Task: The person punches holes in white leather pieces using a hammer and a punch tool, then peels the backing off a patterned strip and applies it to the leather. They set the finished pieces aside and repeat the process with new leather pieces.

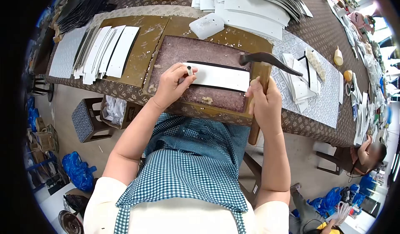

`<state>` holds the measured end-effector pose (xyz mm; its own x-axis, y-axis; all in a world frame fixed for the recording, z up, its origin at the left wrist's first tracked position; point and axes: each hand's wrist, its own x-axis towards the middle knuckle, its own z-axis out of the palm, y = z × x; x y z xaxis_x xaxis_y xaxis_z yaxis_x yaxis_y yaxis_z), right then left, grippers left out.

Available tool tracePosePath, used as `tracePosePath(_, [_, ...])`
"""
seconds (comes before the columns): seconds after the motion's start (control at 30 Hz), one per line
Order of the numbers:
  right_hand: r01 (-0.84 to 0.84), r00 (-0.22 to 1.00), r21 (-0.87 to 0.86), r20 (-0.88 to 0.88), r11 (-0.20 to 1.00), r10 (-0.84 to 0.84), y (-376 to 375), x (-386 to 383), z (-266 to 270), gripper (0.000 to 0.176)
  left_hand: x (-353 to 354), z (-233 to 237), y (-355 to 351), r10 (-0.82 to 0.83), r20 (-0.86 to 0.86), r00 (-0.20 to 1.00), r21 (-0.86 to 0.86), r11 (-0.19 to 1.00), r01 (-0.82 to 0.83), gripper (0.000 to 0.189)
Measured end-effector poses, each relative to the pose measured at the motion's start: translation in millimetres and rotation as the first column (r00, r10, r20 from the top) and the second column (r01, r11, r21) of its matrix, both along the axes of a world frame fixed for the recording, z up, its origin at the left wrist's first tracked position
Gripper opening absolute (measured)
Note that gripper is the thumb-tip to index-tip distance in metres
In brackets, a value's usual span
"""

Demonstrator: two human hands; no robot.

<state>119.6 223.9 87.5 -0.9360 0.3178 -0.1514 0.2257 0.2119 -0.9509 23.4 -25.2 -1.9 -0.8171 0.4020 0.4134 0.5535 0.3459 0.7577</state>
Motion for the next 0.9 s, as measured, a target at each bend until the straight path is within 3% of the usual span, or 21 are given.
tracePosePath(0.13, [0.199, 0.965, -0.262, -0.118, 0.944, -0.236, 3.9, -0.6, -55.3, 0.021, -4.0, 4.6, 2.4, -0.072, -0.033, 0.997, 0.071, 0.995, 0.074, 0.02])
tracePosePath(0.17, [0.214, 0.961, -0.281, -0.111, 0.936, -0.253, -0.1, -0.2, -64.9, 0.022, -5.4, -1.0, 0.9, -0.08, 0.042, 0.996, 0.094, 0.993, 0.075, 0.019])
tracePosePath(0.33, [0.245, 0.949, -0.274, -0.127, 0.93, -0.288, -17.5, 2.0, -81.2, 0.022, -6.1, -10.5, 5.1, 0.04, 0.313, 0.949, 0.219, 0.969, -0.113, 0.013])
tracePosePath(0.37, [0.252, 0.945, -0.253, -0.145, 0.934, -0.294, -18.5, 1.6, -81.7, 0.022, -6.6, -8.0, 9.0, 0.039, 0.329, 0.943, 0.293, 0.946, -0.142, 0.017])
tracePosePath(0.47, [0.238, 0.951, -0.227, -0.143, 0.944, -0.274, -18.7, 2.5, -81.3, 0.024, -18.8, -13.5, 8.7, 0.163, 0.332, 0.929, 0.266, 0.929, -0.258, 0.018])
tracePosePath(0.57, [0.302, 0.919, -0.267, -0.172, 0.915, -0.354, -22.5, 3.8, -85.2, 0.022, -20.3, 3.1, 33.5, 0.029, 0.397, 0.917, 0.398, 0.895, -0.201, 0.012])
tracePosePath(0.63, [0.365, 0.879, -0.276, -0.214, 0.889, -0.427, -27.0, 5.0, -89.2, 0.021, -20.5, 3.5, 52.6, 0.027, 0.323, 0.946, 0.267, 0.956, -0.118, 0.015])
tracePosePath(0.77, [0.407, 0.871, -0.259, -0.178, 0.876, -0.457, -29.6, 5.1, -83.0, 0.021, -18.8, 1.0, 90.3, -0.115, 0.314, 0.942, 0.187, 0.981, 0.058, 0.017])
tracePosePath(0.9, [0.404, 0.872, -0.268, -0.175, 0.875, -0.456, -27.0, 4.3, -85.2, 0.019, -17.3, -0.2, 113.6, -0.188, 0.265, 0.946, 0.214, 0.968, 0.132, 0.018])
